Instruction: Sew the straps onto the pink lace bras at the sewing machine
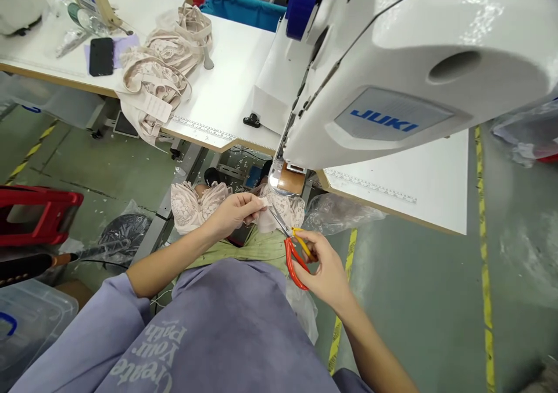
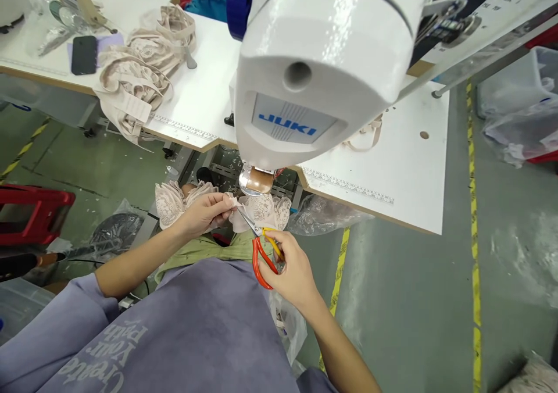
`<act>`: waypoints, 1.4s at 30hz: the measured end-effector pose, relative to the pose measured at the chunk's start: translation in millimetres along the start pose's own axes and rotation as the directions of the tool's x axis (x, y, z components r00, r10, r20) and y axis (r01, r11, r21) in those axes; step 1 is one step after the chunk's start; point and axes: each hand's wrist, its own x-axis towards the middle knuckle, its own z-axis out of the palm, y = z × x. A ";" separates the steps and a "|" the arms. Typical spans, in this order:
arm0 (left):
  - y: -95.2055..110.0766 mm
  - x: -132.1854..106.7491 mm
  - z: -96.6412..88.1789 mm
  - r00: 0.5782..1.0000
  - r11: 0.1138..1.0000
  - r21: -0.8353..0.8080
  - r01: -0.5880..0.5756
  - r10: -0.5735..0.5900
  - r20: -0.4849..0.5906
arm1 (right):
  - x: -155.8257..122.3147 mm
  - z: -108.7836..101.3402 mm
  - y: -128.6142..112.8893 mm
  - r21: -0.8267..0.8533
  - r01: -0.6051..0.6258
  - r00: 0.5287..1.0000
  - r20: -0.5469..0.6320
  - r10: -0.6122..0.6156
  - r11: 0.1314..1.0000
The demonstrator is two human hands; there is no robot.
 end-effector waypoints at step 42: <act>26.3 -3.7 15.7 0.960 0.970 0.196 0.141 -0.183 0.212 | 71.0 -24.0 -6.8 -0.337 0.343 0.935 0.031 -0.354 0.877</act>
